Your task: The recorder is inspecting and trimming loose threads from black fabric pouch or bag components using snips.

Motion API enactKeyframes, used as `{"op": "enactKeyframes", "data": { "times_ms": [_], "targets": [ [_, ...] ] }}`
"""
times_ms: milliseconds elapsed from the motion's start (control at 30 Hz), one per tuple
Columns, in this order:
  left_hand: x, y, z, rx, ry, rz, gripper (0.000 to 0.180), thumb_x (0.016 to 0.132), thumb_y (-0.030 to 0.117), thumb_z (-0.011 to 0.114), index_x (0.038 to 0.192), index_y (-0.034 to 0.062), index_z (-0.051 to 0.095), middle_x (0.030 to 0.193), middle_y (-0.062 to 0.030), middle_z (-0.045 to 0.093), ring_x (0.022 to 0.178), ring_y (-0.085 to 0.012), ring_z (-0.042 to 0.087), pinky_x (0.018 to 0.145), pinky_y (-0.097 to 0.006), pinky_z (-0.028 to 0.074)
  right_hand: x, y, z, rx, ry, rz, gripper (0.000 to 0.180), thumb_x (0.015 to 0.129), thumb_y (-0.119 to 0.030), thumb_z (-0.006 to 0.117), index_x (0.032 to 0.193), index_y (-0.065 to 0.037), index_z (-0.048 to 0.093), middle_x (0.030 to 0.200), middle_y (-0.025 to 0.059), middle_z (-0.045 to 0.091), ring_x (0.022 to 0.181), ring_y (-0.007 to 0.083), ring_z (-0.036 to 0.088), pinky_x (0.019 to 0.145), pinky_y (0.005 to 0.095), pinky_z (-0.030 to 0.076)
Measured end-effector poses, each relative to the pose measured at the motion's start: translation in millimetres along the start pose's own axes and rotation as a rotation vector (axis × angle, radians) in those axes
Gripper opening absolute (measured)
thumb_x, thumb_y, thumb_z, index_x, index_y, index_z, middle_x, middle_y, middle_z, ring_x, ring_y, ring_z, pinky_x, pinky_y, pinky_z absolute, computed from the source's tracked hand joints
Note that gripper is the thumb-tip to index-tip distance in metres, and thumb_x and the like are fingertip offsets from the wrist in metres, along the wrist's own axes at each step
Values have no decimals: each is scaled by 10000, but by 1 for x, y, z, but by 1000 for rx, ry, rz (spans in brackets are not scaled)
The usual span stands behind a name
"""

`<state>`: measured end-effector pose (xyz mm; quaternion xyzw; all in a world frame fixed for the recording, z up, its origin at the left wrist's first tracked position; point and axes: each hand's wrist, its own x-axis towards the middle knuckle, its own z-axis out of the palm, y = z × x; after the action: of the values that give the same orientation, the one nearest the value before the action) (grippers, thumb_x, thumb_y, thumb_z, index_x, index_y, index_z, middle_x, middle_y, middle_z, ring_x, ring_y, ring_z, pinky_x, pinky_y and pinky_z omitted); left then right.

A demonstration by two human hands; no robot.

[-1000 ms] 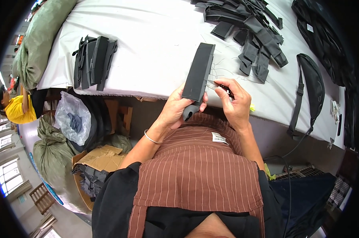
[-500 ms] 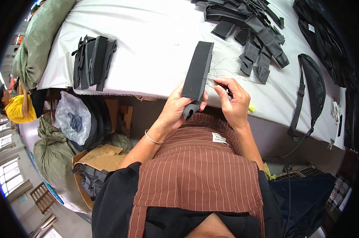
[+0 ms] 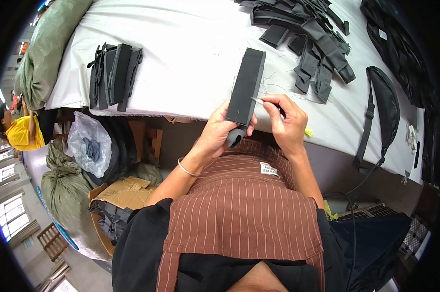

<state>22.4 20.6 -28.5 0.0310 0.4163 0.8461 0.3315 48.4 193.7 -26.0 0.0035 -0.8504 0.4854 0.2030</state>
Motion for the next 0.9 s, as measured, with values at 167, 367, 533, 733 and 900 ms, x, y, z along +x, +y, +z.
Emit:
{"op": "enactKeyframes", "data": {
  "times_ms": [167, 367, 533, 733, 900],
  "targets": [
    [3, -5, 0, 136, 78, 23, 233, 877, -1, 540, 1108, 29, 532, 864, -67, 612, 704, -119, 590, 657, -240, 489, -7, -8, -7, 54, -12, 210, 85, 836, -90, 673, 904, -40, 681, 771, 63, 681, 657, 156, 631, 611, 256, 475],
    [8, -11, -3, 247, 119, 124, 202, 863, -9, 550, 1061, 30, 549, 854, -26, 596, 721, -83, 572, 629, -218, 480, -13, -25, -5, 129, -190, 106, 81, 826, -85, 680, 889, -35, 669, 759, 73, 679, 645, 179, 653, 584, 279, 485],
    [10, -10, 0, 399, 151, 207, 196, 843, -28, 531, 1032, 23, 547, 846, -9, 583, 750, -67, 558, 638, -214, 479, -11, -26, 1, 151, -172, 86, 80, 815, -101, 697, 864, -48, 663, 731, 57, 673, 613, 187, 654, 559, 278, 486],
    [9, -14, -1, 606, 177, 278, 162, 826, -23, 539, 985, 3, 554, 823, -14, 568, 765, -75, 507, 657, -245, 459, -6, -29, 1, -28, -167, -46, 53, 834, -20, 665, 886, -13, 662, 745, 68, 679, 659, 145, 649, 584, 268, 478],
    [7, -13, -1, 686, 215, 225, 155, 834, 21, 575, 986, -5, 552, 807, -28, 573, 772, -85, 500, 666, -254, 456, -8, -24, 0, -9, 1, 101, 46, 801, -87, 702, 804, -59, 666, 690, 54, 648, 589, 184, 622, 540, 291, 461]
  ]
}}
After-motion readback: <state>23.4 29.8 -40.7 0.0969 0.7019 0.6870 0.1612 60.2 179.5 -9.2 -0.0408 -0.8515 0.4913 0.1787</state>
